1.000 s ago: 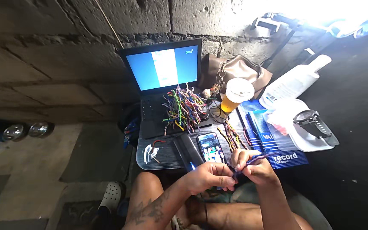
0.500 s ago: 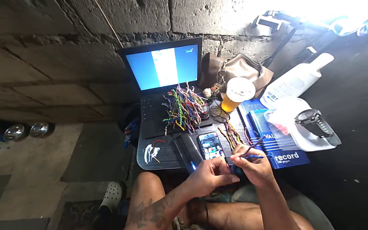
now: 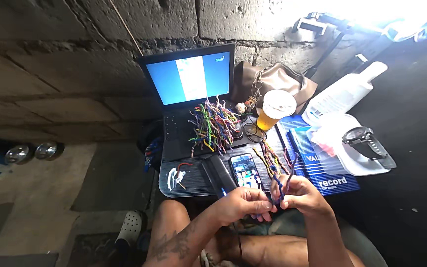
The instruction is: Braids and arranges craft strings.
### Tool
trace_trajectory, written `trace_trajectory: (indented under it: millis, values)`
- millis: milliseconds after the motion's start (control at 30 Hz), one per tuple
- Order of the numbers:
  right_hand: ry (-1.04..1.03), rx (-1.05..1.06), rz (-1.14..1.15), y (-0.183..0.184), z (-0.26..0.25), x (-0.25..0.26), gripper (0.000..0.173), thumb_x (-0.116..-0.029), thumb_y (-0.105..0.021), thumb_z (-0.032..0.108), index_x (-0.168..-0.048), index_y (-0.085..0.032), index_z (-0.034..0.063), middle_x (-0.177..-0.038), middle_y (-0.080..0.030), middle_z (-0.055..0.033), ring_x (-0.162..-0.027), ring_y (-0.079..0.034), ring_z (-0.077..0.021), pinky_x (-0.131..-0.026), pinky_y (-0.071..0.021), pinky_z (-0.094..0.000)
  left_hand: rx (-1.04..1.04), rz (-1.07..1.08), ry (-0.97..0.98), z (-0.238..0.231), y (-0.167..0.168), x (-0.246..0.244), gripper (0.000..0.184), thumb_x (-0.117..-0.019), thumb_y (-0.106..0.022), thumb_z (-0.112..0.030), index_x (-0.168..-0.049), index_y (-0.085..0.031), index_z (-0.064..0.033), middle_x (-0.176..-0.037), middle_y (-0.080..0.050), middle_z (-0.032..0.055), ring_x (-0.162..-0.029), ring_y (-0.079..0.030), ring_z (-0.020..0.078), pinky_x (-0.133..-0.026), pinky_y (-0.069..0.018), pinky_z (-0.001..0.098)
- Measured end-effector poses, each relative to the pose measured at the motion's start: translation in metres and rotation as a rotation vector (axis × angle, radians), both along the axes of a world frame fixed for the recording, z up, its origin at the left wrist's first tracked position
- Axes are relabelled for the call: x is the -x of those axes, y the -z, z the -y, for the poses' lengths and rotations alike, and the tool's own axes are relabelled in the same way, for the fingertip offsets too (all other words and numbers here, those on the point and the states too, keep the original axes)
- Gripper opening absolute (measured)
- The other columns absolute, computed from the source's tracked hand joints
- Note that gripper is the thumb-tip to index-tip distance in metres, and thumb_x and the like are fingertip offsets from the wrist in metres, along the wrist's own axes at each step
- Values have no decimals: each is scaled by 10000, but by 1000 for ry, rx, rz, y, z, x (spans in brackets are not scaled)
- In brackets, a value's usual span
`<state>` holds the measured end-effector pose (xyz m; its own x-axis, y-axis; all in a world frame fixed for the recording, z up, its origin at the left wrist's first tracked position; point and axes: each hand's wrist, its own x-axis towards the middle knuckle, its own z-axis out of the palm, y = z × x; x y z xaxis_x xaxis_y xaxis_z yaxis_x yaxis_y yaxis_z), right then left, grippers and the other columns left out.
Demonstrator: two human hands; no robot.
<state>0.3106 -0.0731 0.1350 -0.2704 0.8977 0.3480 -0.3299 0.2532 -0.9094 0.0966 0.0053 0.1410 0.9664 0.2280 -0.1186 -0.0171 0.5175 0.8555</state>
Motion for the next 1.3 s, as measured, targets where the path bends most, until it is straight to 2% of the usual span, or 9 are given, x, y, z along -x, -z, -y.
trace_trajectory:
  millis: [267, 333, 467, 633, 967, 1033, 1133, 1200, 1300]
  values:
    - [215, -144, 36, -3, 2, 9, 109, -991, -672, 264, -1063, -741, 221, -995, -696, 128, -935, -636, 36, -822, -524, -141, 43, 117, -10, 7, 7, -4, 101, -955, -632, -95, -937, -659, -191, -903, -716, -115, -800, -664, -22, -733, -542, 174]
    - [399, -107, 66, -6, 3, 20, 70, -977, -691, 254, -1008, -748, 228, -960, -691, 141, -905, -630, 46, -798, -523, -128, -159, 133, -158, 9, 5, -3, 148, -925, -681, -47, -889, -593, -160, -858, -643, -112, -779, -610, -37, -707, -509, 156]
    - [799, 17, 213, -6, -1, 43, 72, -932, -722, 238, -889, -739, 182, -886, -691, 127, -811, -637, 36, -734, -545, -143, -972, -70, -568, 12, 1, -5, 224, -942, -695, -170, -827, -652, 18, -788, -601, 77, -753, -579, 77, -704, -484, 189]
    - [606, 129, 96, -7, -1, 32, 73, -956, -702, 263, -951, -740, 200, -922, -691, 128, -836, -634, 38, -750, -540, -142, -394, -103, -337, 3, -6, 0, 63, -975, -631, -126, -975, -628, -63, -824, -638, -87, -728, -594, -35, -685, -502, 160]
    - [214, 24, -205, 2, -1, 17, 110, -932, -734, 316, -998, -760, 233, -952, -704, 119, -862, -641, 20, -756, -526, -163, 106, 70, 28, 5, 4, -2, 181, -1021, -545, -166, -1060, -721, -156, -978, -745, -99, -792, -666, -28, -733, -545, 164]
    - [351, 36, -213, -1, 0, 24, 41, -910, -757, 277, -933, -762, 242, -900, -699, 131, -837, -640, 29, -752, -529, -155, -29, 87, -44, 10, 4, -4, 98, -994, -609, -163, -1021, -700, -139, -931, -734, -103, -805, -670, -25, -743, -547, 173]
    - [662, 89, -130, -8, -1, 39, 60, -886, -780, 194, -854, -738, 222, -834, -681, 131, -768, -632, 45, -710, -543, -130, -717, -19, -421, 16, -1, -6, 137, -956, -669, -119, -945, -689, 16, -842, -665, 9, -784, -620, 6, -744, -514, 158]
    - [791, 129, -50, -11, -3, 45, 88, -889, -753, 139, -835, -713, 195, -818, -663, 124, -739, -615, 41, -681, -531, -131, -1034, -74, -612, 15, 2, -9, 169, -932, -700, -150, -888, -699, 13, -800, -656, 71, -765, -622, 69, -741, -514, 184]
    - [851, 149, 20, -21, 2, 47, 83, -941, -700, 166, -1015, -686, 132, -965, -704, 98, -860, -652, 21, -784, -556, -164, -898, -108, -622, 11, 5, -7, 172, -952, -684, -158, -926, -692, 12, -839, -659, 28, -762, -613, -4, -722, -514, 139]
